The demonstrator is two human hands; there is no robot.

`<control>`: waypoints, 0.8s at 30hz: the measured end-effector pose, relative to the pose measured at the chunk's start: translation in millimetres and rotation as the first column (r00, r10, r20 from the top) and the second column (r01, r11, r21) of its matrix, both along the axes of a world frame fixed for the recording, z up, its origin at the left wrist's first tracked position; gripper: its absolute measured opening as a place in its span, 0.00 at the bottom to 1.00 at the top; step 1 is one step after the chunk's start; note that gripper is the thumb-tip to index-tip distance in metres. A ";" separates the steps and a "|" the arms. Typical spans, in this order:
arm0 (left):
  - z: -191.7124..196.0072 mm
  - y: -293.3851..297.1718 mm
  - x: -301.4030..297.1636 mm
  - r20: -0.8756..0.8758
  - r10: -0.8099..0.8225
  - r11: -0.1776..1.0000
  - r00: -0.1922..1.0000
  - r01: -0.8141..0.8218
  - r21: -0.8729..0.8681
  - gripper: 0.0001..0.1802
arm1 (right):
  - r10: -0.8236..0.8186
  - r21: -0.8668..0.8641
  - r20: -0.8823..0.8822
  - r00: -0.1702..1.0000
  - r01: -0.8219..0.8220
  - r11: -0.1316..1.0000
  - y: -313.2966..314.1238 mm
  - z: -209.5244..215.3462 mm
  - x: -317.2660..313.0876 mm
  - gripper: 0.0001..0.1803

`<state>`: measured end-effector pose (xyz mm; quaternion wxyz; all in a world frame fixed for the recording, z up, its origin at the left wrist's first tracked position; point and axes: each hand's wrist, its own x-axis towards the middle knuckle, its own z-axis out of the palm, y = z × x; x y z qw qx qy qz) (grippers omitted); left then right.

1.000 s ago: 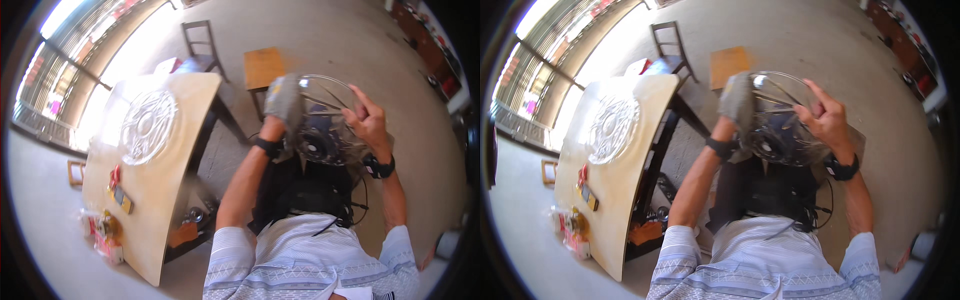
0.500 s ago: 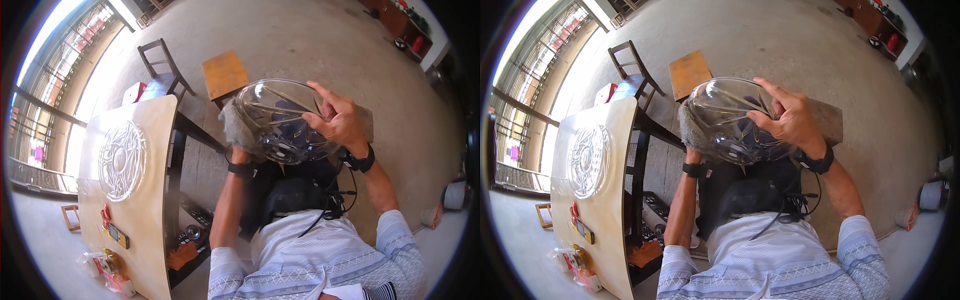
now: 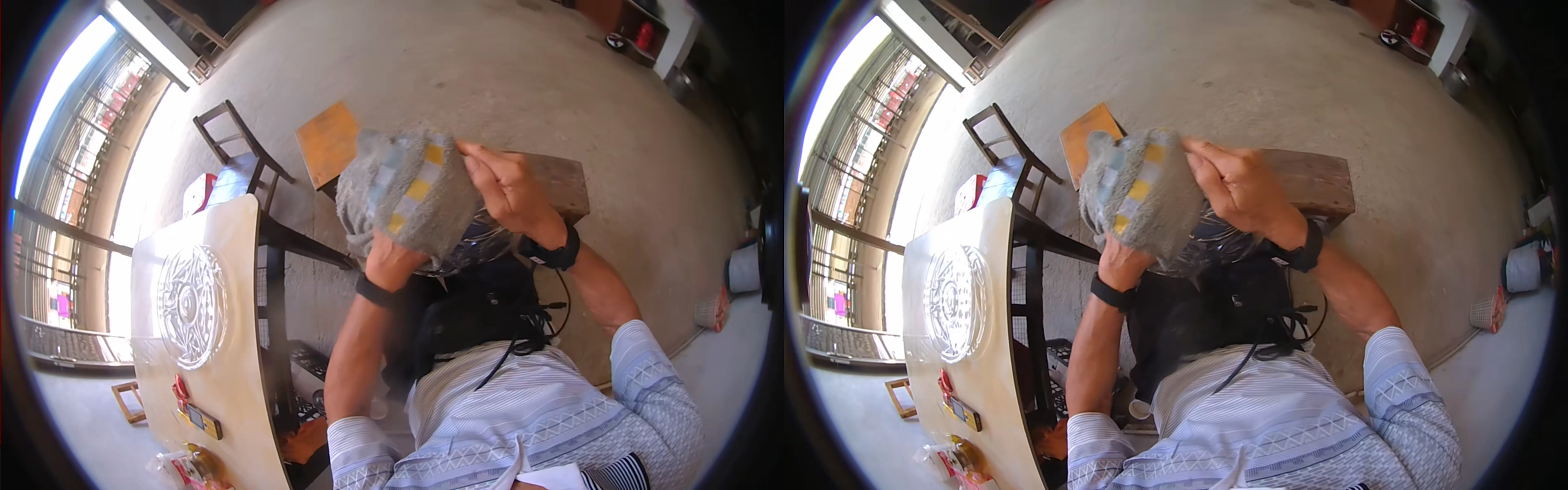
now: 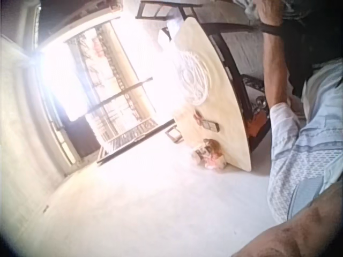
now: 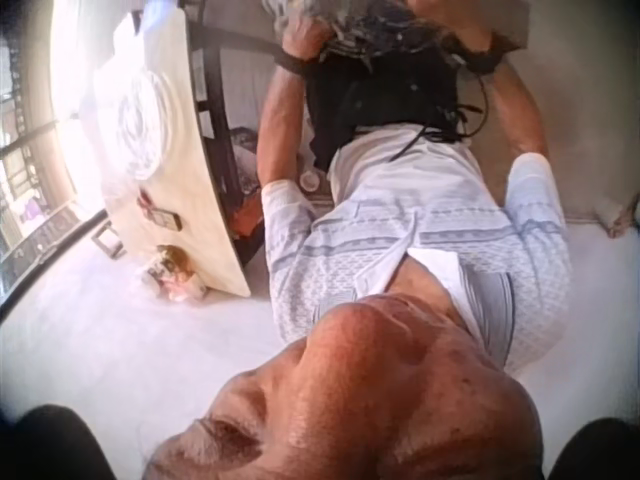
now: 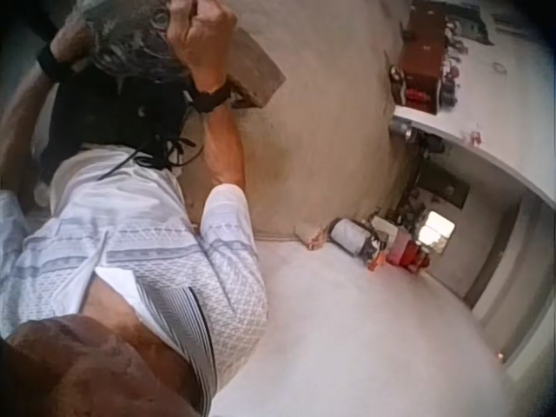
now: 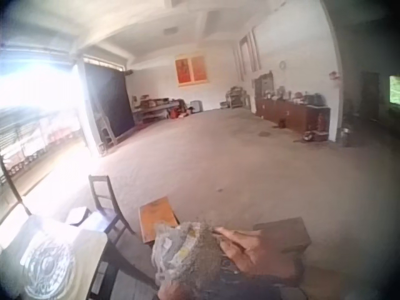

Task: Cleaning the plastic cover and blades of an electric fan with a cloth.

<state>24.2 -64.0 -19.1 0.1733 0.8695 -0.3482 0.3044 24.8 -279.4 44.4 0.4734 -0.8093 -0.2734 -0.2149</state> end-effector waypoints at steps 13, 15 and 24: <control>-33.3 78.7 48.3 -0.027 0.087 0.989 0.996 -0.090 -0.116 0.29 | -0.004 0.019 0.072 0.997 0.002 1.000 10.6 -3.9 0.8 0.15; -51.9 100.6 44.7 -0.071 0.113 0.981 0.991 -0.123 -0.150 0.29 | 0.000 -0.001 0.051 0.999 0.000 1.000 9.0 -2.6 -3.1 0.16; -134.0 108.2 25.4 -0.341 0.103 0.838 0.934 -0.266 -0.477 0.26 | 0.035 0.059 -0.009 0.999 -0.034 0.998 6.9 -4.8 -8.9 0.18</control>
